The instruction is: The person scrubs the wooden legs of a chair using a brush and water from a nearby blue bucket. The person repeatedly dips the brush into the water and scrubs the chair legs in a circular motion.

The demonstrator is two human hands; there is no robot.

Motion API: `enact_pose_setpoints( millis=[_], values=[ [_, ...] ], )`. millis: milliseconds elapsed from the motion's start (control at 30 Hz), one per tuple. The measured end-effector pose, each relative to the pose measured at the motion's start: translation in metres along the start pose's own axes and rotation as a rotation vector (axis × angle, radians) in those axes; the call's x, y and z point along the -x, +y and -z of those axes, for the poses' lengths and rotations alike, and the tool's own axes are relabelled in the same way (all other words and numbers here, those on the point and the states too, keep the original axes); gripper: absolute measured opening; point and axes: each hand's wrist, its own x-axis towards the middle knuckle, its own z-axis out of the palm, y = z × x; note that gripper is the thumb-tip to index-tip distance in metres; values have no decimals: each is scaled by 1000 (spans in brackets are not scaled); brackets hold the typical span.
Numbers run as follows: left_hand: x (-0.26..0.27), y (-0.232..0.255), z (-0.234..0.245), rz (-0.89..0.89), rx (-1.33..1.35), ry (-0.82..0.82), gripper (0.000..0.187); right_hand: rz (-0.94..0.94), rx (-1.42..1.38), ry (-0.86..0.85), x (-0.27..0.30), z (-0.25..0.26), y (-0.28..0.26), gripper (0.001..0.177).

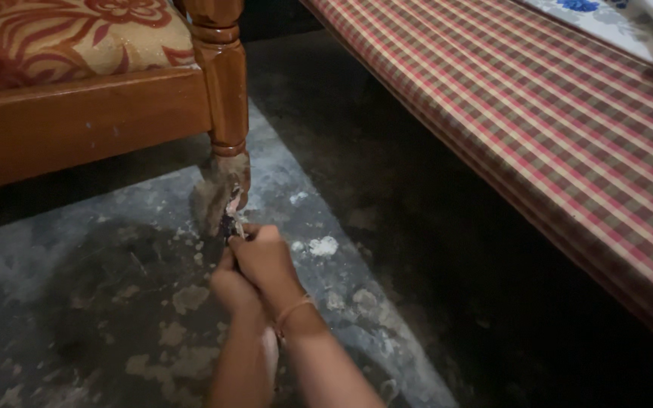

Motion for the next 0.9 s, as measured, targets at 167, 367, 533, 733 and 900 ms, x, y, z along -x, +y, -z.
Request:
enact_pose_setpoints(
  millis=[167, 367, 533, 733, 900],
  values=[
    [34, 12, -39, 0, 144, -61, 36, -56, 34, -94, -4, 7, -13, 34],
    [24, 42, -47, -97, -23, 178, 37, -79, -70, -207, -5, -8, -34, 27],
    [-23, 49, -47, 48, -79, -10, 33, 29, -105, 12, -21, -16, -33, 29],
    [-52, 43, -43, 224, -71, -121, 21, 1, -92, 16, -64, -21, -8, 34],
    [-79, 65, -33, 331, -444, 119, 22, 3, -388, -143, -70, -39, 26, 39]
  ],
)
